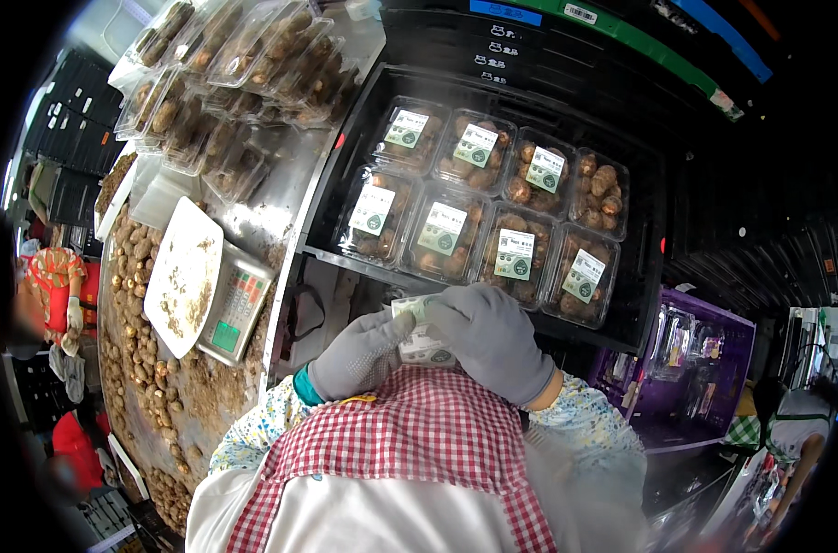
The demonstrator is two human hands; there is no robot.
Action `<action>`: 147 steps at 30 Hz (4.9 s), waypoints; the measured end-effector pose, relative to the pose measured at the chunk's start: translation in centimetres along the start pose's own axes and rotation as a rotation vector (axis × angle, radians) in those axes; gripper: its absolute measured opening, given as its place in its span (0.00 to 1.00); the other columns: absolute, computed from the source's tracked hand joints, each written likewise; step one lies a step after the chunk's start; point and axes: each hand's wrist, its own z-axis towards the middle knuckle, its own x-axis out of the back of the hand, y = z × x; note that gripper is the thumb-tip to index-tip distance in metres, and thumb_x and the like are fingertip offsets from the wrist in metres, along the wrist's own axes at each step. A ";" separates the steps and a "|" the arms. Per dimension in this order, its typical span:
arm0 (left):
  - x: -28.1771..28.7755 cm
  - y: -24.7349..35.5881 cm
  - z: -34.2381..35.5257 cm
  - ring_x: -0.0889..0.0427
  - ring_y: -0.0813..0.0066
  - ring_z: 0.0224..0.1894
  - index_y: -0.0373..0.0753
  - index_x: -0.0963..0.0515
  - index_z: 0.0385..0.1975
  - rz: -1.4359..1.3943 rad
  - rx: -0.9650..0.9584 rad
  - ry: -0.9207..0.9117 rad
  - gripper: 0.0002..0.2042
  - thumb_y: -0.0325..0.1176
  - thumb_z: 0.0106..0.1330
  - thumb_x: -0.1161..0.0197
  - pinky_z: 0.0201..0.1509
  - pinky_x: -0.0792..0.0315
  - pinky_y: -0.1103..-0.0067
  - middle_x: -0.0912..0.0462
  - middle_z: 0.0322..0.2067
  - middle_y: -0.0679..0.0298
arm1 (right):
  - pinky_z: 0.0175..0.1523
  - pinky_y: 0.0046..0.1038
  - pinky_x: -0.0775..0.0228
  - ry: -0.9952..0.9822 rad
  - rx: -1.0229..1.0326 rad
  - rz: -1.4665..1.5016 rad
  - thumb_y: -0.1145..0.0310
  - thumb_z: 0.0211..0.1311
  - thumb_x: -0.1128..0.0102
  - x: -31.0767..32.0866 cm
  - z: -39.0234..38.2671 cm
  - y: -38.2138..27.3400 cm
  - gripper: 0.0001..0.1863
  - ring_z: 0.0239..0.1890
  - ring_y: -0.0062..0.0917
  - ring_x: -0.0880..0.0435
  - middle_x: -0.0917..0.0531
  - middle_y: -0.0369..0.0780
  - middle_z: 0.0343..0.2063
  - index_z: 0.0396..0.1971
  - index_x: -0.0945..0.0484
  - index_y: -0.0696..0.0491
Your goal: The person scoops potatoes from a large pile on a metal table into a plastic container on a digital scale. After weighing, the person places the container into a larger black crate and applies a label to the top. The person repeats this process continuously.
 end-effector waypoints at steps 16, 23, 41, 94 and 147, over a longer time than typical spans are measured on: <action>0.5 -1.6 2.1 0.22 0.64 0.53 0.30 0.31 0.56 -0.414 0.165 0.038 0.16 0.35 0.77 0.53 0.63 0.29 0.69 0.22 0.50 0.53 | 0.53 0.37 0.31 -0.028 0.109 -0.073 0.68 0.52 0.37 -0.5 -2.0 1.4 0.12 0.50 0.33 0.24 0.22 0.37 0.43 0.38 0.21 0.49; 0.9 -1.8 3.1 0.25 0.60 0.58 0.30 0.33 0.58 0.174 0.073 -0.014 0.18 0.36 0.79 0.57 0.67 0.32 0.67 0.25 0.55 0.51 | 0.55 0.38 0.32 0.008 0.062 -0.048 0.71 0.54 0.42 -0.3 -1.8 2.4 0.10 0.49 0.34 0.24 0.22 0.38 0.44 0.38 0.22 0.53; 6.9 3.2 -0.9 0.21 0.64 0.55 0.31 0.28 0.56 -0.213 -0.483 0.471 0.19 0.39 0.75 0.46 0.63 0.28 0.69 0.20 0.52 0.56 | 0.46 0.31 0.27 0.090 -0.772 0.070 0.70 0.62 0.41 10.2 -4.2 30.2 0.12 0.38 0.34 0.19 0.20 0.46 0.36 0.42 0.29 0.57; 21.5 32.1 -13.8 0.21 0.74 0.24 0.29 0.19 0.37 0.785 -0.819 0.955 0.20 0.45 0.64 0.35 0.27 0.27 0.78 0.19 0.23 0.60 | 0.45 0.26 0.20 -1.361 -0.276 0.571 0.58 0.68 0.41 -20.6 35.4 3.4 0.28 0.44 0.24 0.15 0.17 0.39 0.47 0.62 0.29 0.57; 31.2 -22.7 -50.3 0.21 0.64 0.54 0.34 0.29 0.60 -1.005 -1.476 1.313 0.18 0.28 0.71 0.46 0.61 0.24 0.69 0.22 0.52 0.53 | 0.28 0.29 0.24 -0.903 0.403 -0.094 0.61 0.65 0.45 -41.7 63.3 -20.9 0.15 0.20 0.25 0.18 0.16 0.39 0.22 0.33 0.20 0.59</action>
